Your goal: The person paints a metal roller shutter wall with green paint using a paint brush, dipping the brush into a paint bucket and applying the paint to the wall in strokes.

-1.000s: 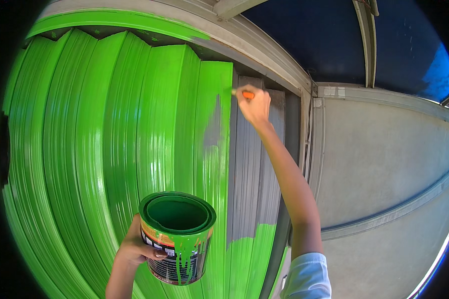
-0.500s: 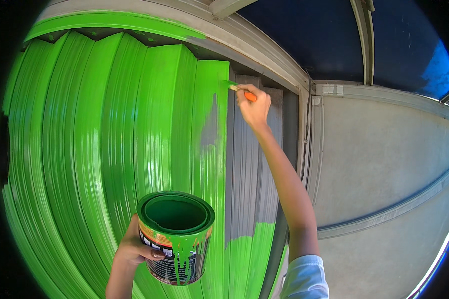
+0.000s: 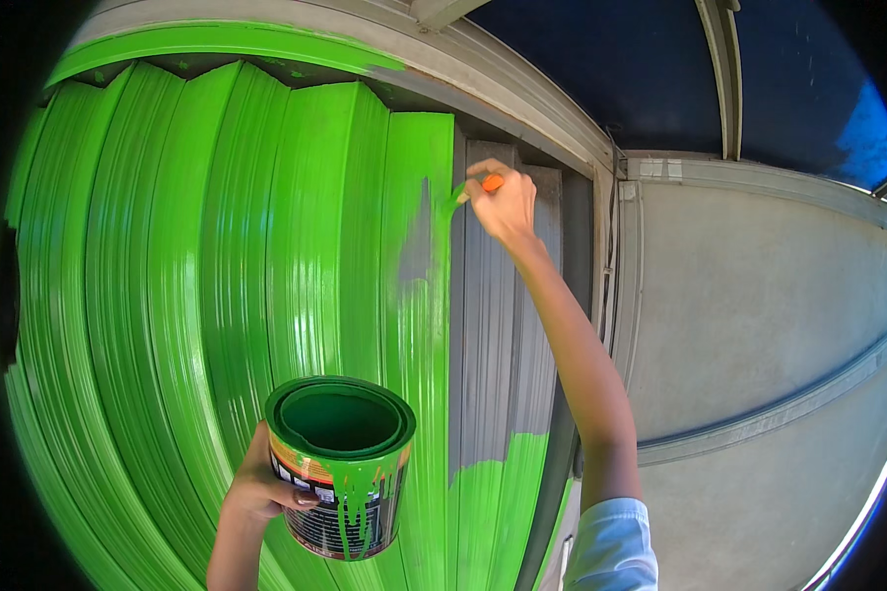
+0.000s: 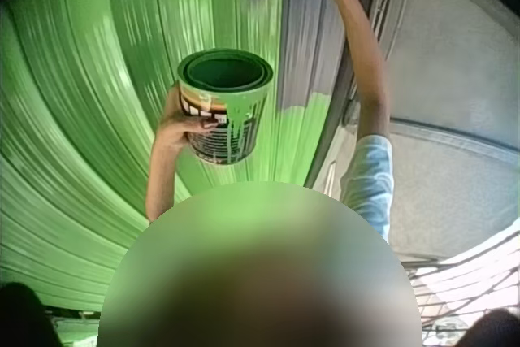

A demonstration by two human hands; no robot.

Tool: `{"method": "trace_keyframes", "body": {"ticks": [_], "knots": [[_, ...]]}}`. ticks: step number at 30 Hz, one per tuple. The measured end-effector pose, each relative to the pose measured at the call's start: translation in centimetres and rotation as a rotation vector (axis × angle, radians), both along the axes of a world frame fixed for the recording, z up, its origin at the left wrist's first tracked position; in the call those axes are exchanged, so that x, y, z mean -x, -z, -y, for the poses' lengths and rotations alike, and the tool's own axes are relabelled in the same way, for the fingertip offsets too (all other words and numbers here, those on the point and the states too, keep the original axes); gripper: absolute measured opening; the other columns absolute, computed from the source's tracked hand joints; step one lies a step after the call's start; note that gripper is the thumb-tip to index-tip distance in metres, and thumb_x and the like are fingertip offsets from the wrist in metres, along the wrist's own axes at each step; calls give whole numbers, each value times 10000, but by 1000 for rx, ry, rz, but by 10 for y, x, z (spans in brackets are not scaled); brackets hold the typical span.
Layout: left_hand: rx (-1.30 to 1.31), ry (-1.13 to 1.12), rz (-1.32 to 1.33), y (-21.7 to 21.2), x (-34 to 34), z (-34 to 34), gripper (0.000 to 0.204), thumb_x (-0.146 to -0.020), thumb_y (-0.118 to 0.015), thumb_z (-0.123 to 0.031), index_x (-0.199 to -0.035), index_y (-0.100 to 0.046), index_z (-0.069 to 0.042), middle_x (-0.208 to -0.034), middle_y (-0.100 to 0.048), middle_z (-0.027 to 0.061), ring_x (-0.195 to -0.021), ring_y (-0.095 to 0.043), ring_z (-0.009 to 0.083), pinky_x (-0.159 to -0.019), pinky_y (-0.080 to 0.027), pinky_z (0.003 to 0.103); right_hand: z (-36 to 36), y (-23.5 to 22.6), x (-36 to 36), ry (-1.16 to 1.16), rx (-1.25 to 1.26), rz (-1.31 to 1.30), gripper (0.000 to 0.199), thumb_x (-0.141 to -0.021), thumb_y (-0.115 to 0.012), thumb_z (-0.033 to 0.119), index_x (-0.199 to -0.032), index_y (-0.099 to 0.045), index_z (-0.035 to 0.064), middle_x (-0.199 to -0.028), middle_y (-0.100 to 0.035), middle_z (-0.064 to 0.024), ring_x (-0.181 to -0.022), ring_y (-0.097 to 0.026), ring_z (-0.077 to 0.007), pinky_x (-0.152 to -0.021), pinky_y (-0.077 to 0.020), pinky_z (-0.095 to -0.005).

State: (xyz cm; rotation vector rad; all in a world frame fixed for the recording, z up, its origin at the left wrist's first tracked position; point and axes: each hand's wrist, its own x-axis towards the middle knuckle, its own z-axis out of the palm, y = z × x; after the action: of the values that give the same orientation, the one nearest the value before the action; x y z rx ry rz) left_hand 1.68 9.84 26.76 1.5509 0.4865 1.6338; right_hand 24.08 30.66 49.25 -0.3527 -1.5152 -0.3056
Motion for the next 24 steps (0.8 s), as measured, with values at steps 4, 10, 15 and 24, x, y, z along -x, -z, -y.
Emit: {"method": "trace_keyframes", "body": {"ticks": [4,10,15,24], "knots": [[-6,-1,8,4,4,1,803,-383,-786,-22,-1125,-496,82,-1019,-621,127,-938,-598,199,-894,-448,331,4,28,3,189,-132,115,174,-698,-555,119,-795,-674,38,-686,-648,-163,-624,-630,-309,-627,-504,-348],[-2,13,27,6,8,0,791,-384,-782,-15,-1116,-501,83,-1013,-624,131,-927,-605,202,-876,-463,336,9,54,-11,-20,202,392,171,-713,-530,74,-772,-649,-32,-649,-637,-120,-521,-592,-173,-492,-469,-281],[17,10,10,4,4,-2,787,-378,-783,-15,-1108,-505,86,-997,-630,131,-911,-610,204,-861,-473,336,4,14,-2,-8,264,267,176,-724,-522,78,-768,-645,-39,-616,-621,-98,-517,-583,-149,-487,-457,-257],[0,-4,32,7,5,2,789,-378,-784,-10,-1110,-505,87,-998,-630,127,-909,-607,200,-867,-467,329,-1,59,-3,148,-69,318,157,-709,-552,82,-786,-670,12,-611,-627,-110,-515,-586,-155,-521,-455,-295]]}}
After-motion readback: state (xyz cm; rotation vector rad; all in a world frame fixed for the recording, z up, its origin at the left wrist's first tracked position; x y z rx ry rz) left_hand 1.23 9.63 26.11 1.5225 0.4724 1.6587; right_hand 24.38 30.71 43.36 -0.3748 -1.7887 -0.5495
